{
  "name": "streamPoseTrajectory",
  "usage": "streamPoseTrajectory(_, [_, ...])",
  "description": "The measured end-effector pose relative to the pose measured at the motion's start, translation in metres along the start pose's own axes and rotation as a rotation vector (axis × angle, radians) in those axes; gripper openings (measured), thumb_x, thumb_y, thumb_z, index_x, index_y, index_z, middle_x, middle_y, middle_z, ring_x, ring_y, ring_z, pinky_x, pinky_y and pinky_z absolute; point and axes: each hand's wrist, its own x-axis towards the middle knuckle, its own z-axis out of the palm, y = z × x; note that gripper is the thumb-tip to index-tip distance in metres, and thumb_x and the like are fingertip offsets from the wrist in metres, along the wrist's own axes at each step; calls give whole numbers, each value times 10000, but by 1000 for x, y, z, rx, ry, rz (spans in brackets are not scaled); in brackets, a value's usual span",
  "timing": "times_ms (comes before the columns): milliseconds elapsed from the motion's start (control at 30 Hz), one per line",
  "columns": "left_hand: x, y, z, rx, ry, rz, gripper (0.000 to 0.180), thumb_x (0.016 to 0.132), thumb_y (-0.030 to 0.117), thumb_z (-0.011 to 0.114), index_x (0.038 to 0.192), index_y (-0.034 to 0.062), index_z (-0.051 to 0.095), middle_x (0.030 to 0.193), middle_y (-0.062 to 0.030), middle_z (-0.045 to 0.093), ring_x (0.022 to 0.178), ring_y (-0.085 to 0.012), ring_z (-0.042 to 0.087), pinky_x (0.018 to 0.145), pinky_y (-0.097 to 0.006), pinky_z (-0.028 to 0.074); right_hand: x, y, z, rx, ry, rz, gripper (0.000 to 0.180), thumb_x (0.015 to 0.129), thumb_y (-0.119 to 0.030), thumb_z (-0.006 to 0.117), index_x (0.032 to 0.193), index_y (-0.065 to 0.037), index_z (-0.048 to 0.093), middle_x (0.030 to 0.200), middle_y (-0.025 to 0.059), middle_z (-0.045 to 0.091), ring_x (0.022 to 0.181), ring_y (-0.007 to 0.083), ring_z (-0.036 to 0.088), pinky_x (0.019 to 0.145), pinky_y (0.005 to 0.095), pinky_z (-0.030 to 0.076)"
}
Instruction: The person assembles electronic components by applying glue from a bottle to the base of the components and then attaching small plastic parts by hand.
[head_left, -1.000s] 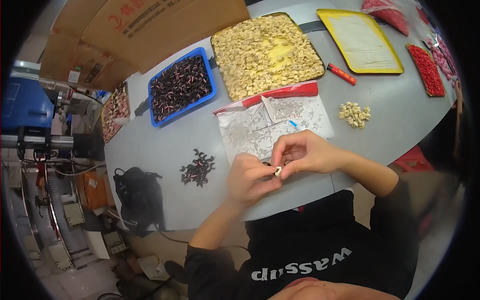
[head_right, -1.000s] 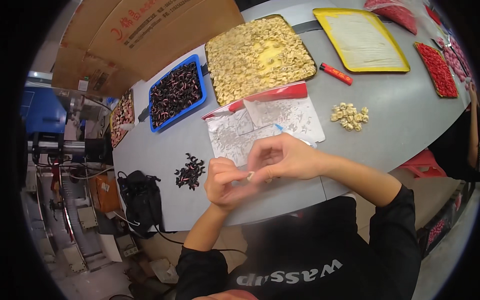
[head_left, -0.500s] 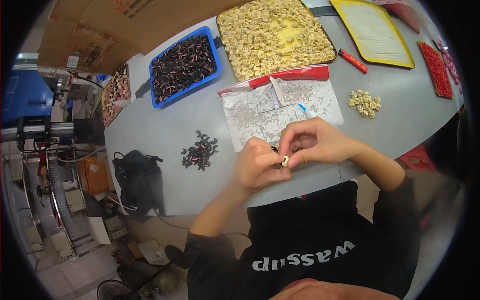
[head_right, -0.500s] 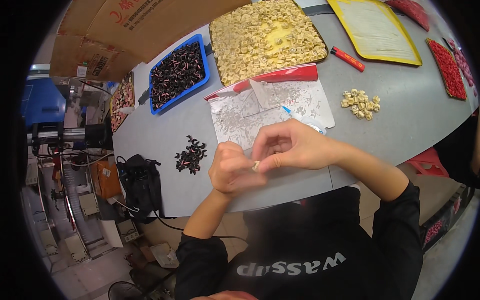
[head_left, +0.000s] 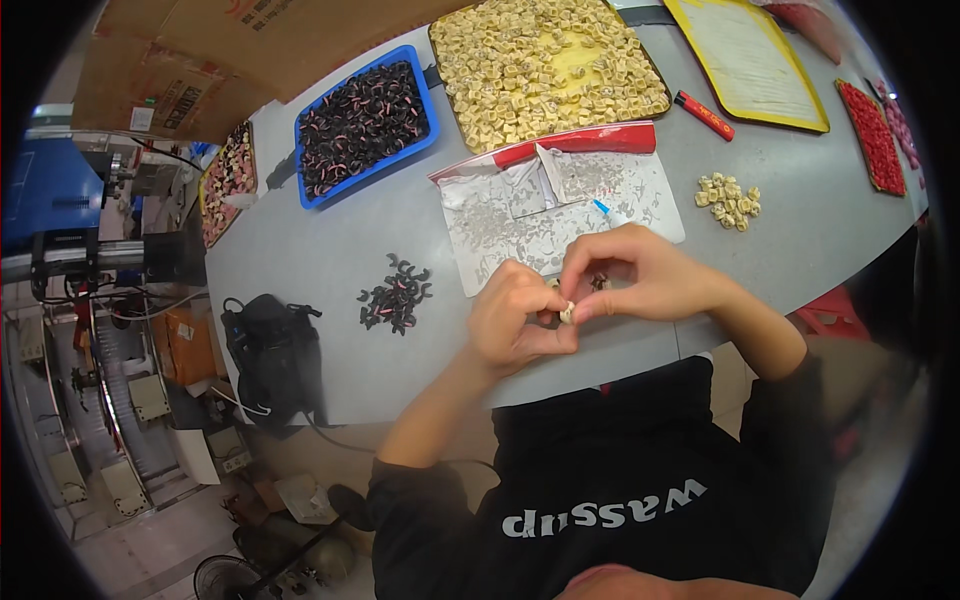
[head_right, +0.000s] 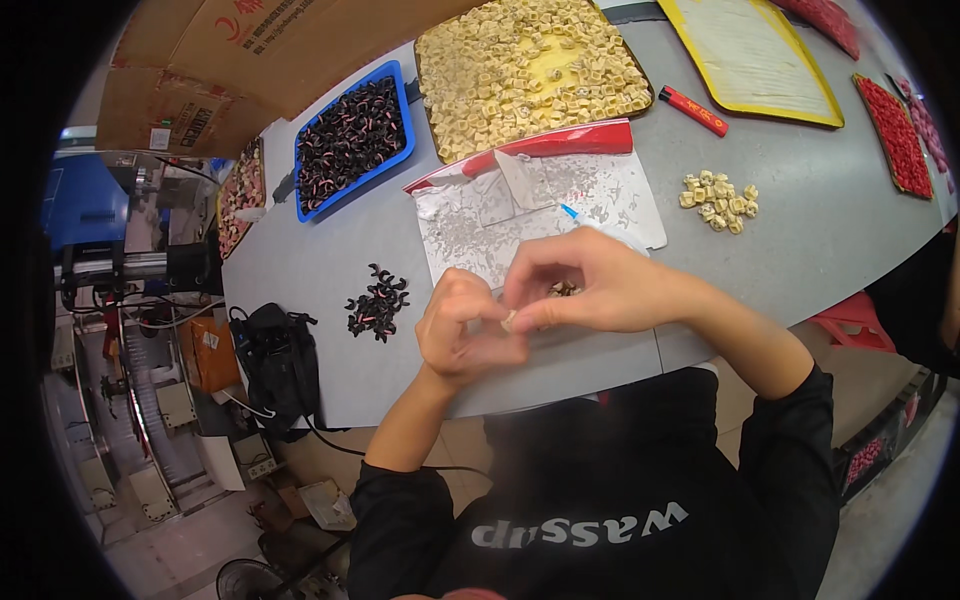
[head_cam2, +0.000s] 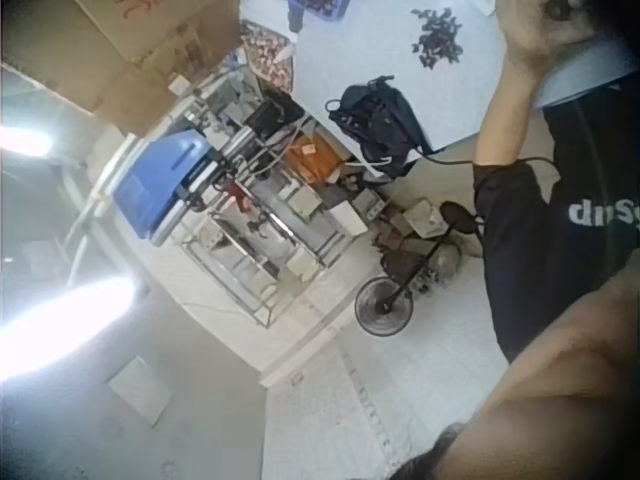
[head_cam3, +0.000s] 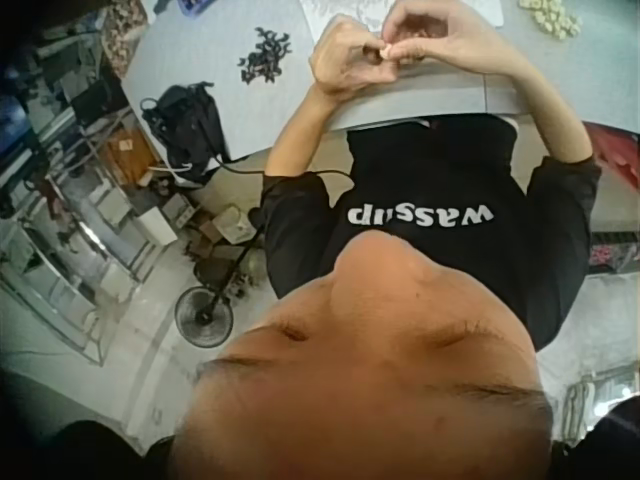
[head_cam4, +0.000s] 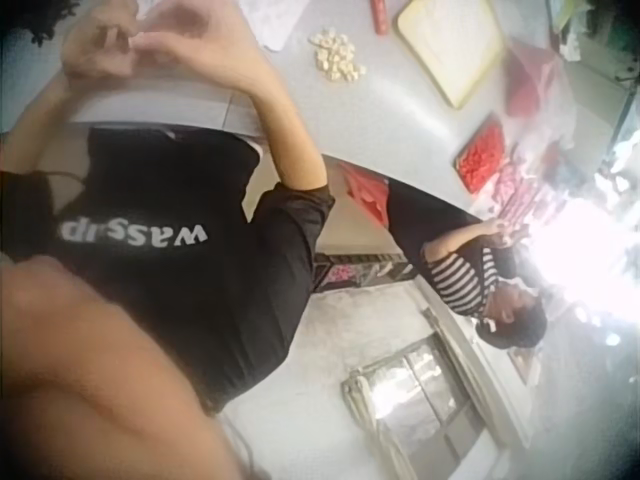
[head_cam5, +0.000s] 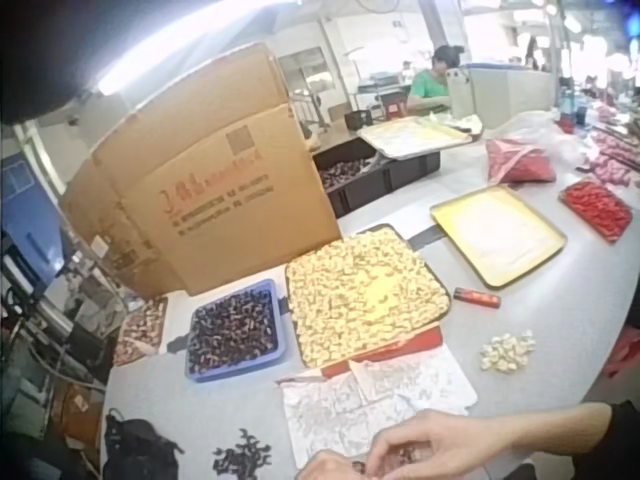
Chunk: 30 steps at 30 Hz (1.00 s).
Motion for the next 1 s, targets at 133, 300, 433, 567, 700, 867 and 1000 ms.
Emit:
streamPoseTrajectory(133, [6,-11,-14,73,-222,-125,308,573,12,761,816,64,578,657,-28,487,619,-196,473,555,-299,392,-11,-37,-17,-830,338,-287,225,770,-121,742,884,-9,583,690,38,605,633,111,589,548,236,427])
streamPoseTrajectory(300, [15,-13,-17,194,-429,-201,299,579,45,761,832,68,603,658,-41,491,652,-199,480,599,-303,408,-23,-45,-34,-1219,412,0,344,755,-272,741,886,-29,536,795,107,596,740,248,591,636,331,455])
streamPoseTrajectory(433, [18,-9,-24,234,-365,-266,374,610,108,784,932,73,596,724,-55,504,700,-220,491,662,-334,423,-26,-29,-34,-1346,350,74,384,746,-297,730,898,-18,513,860,141,609,839,336,586,709,405,458])
streamPoseTrajectory(567, [21,-17,-56,749,-210,-441,309,786,193,687,1009,19,562,950,-130,552,906,-302,520,806,-397,431,-26,-32,-30,-1331,298,243,363,745,-260,720,902,2,525,870,163,622,864,356,590,736,419,461])
streamPoseTrajectory(700, [1,-25,-101,1040,-201,-713,291,803,196,689,986,-5,585,984,-137,587,879,-279,577,783,-367,463,-28,-28,-31,-1364,269,203,343,743,-240,713,907,4,537,874,173,626,866,356,592,742,422,460])
streamPoseTrajectory(867, [-5,-30,-111,916,-141,-898,190,810,150,671,894,0,590,882,-138,603,790,-283,610,707,-376,473,-26,-32,-37,-1337,297,143,331,727,-199,713,927,-4,535,832,160,595,816,343,576,703,403,448])
streamPoseTrajectory(1000, [-3,-36,-107,806,-94,-893,132,804,88,668,846,-17,600,838,-139,605,734,-260,620,682,-354,480,-23,-33,-41,-1214,438,-109,351,755,-188,726,973,4,529,857,138,583,756,279,559,663,349,459])
